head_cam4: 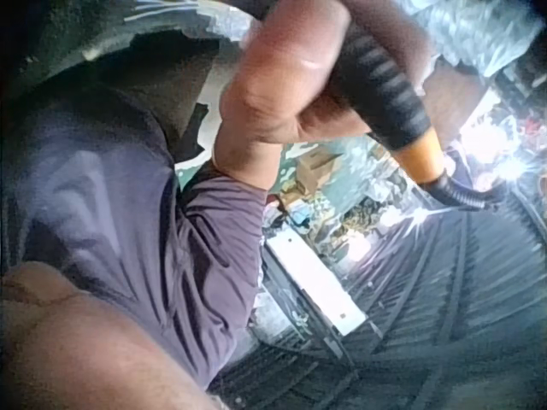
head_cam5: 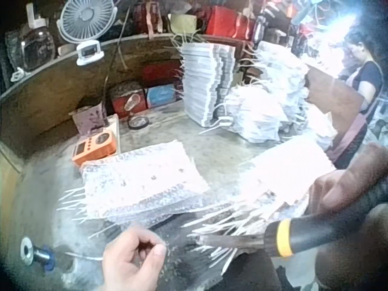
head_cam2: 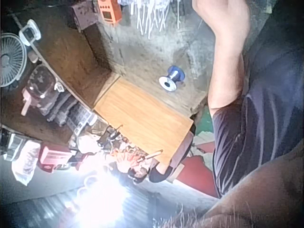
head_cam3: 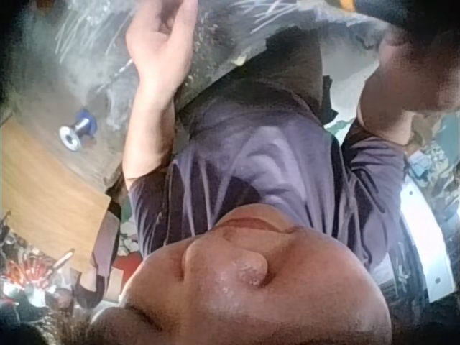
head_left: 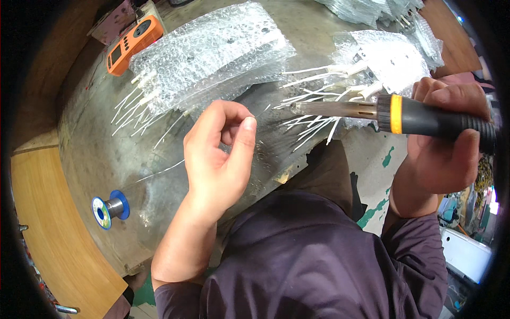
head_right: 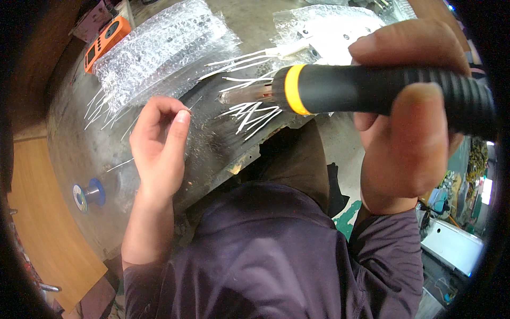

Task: Soldering wires to multiple white electronic panels in an assembly line setting.

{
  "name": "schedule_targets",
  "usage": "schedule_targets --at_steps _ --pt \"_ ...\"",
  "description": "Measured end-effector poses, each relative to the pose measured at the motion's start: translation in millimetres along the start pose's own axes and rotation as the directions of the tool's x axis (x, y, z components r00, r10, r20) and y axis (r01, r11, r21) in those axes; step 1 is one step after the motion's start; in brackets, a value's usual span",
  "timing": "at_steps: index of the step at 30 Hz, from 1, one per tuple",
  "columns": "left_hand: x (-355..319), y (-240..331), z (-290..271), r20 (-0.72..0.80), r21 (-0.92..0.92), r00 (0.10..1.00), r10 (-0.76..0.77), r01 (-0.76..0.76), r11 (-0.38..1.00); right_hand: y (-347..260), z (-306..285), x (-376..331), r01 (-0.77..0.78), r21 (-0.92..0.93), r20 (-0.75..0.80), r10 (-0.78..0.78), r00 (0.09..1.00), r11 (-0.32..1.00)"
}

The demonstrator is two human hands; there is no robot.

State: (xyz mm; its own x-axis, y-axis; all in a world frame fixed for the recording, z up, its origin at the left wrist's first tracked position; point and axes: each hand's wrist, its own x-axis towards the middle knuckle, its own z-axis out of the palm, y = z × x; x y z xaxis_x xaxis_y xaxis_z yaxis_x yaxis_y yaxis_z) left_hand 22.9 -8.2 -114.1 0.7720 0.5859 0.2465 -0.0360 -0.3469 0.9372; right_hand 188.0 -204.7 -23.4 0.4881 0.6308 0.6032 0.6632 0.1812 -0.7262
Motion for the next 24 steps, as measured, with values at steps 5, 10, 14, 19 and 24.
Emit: schedule_targets --at_steps 5,10,14,19,24 --pt "-7.2 10.0 0.3 0.001 0.039 0.985 0.173 -0.173 0.984 -1.3 -14.6 4.6 0.073 0.085 0.016 -0.074 0.997 0.994" --pt "-8.9 8.8 5.0 0.044 0.101 0.966 0.256 -0.259 0.961 4.9 -29.6 9.3 0.167 0.174 0.182 -0.198 0.963 0.971" --pt "-8.8 9.1 4.9 0.047 0.131 0.967 0.251 -0.255 0.958 3.4 -23.9 9.4 0.162 0.225 0.212 -0.211 0.954 0.961" --pt "-1.2 11.8 0.3 -0.006 0.122 0.982 0.189 -0.187 0.975 1.3 -30.0 17.5 0.171 0.186 0.077 -0.187 0.979 0.968" --pt "-0.7 4.6 -2.6 -0.014 0.169 1.000 0.017 -0.014 0.985 1.4 -2.1 38.6 0.081 0.264 -0.380 0.027 0.925 0.961"
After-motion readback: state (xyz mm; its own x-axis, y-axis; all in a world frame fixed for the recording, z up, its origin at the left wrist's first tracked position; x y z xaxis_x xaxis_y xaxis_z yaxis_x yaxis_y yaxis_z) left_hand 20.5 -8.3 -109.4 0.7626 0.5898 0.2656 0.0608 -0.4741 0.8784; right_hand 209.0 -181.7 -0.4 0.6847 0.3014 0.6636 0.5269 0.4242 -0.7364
